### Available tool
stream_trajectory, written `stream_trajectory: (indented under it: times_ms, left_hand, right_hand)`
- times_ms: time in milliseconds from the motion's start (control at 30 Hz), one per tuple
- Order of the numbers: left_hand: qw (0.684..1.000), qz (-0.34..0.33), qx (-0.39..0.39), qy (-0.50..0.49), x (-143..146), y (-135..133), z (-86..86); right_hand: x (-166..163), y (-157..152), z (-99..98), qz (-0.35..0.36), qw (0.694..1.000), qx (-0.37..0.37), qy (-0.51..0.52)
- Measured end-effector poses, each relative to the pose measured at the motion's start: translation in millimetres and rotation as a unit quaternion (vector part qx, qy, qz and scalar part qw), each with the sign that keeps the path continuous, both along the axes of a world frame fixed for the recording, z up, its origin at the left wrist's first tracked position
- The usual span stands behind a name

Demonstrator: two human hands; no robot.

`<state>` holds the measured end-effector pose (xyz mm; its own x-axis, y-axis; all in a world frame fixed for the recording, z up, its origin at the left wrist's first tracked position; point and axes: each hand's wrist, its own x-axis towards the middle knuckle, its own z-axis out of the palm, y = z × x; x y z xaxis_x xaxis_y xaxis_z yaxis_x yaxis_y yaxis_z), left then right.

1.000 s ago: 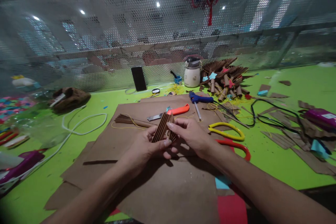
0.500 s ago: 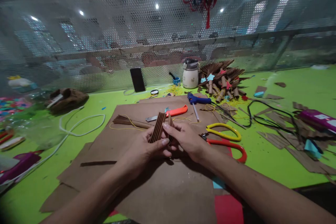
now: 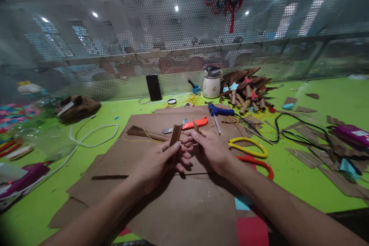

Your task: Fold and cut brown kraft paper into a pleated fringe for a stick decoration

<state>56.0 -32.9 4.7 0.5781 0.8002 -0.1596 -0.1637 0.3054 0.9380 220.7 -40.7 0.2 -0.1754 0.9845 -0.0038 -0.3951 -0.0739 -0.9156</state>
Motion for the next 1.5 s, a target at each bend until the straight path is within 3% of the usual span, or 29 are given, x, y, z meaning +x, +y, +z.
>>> stream_trajectory:
  times_ms: [133,533,867,1100,1233,1333,1400,1500]
  left_hand:
    - [0.999,-0.015,-0.031,-0.011,-0.1,-1.4,2.0]
    - [0.996,-0.075,-0.047,-0.002,0.3,-2.3,1.8]
    - [0.995,-0.076,-0.053,0.034,1.0,-4.2,5.1]
    - [0.995,-0.085,-0.044,0.026,0.6,-2.7,1.4]
    - [0.997,-0.068,-0.025,0.009,0.8,-3.4,2.8]
    - [1.000,-0.017,-0.009,0.012,0.4,-3.3,4.5]
    - [0.999,0.034,0.004,0.020,-0.3,-1.8,4.6]
    - [0.993,0.116,0.004,0.039,-1.4,1.4,4.2]
  right_hand:
    - [4.5,1.4,-0.1,-0.016,1.000,-0.021,-0.013]
    - [2.2,-7.2,3.1,-0.022,0.996,0.012,-0.091]
    - [0.4,-8.6,5.2,-0.026,0.994,0.019,-0.109]
    - [-1.0,-11.3,8.8,-0.098,0.975,0.033,-0.199]
    - [0.4,-12.7,13.6,-0.168,0.931,0.133,-0.294]
    - [4.1,-12.2,15.0,-0.214,0.886,0.212,-0.352]
    - [7.4,-11.5,14.1,-0.257,0.827,0.294,-0.405]
    - [11.6,-11.6,10.7,-0.296,0.706,0.430,-0.478]
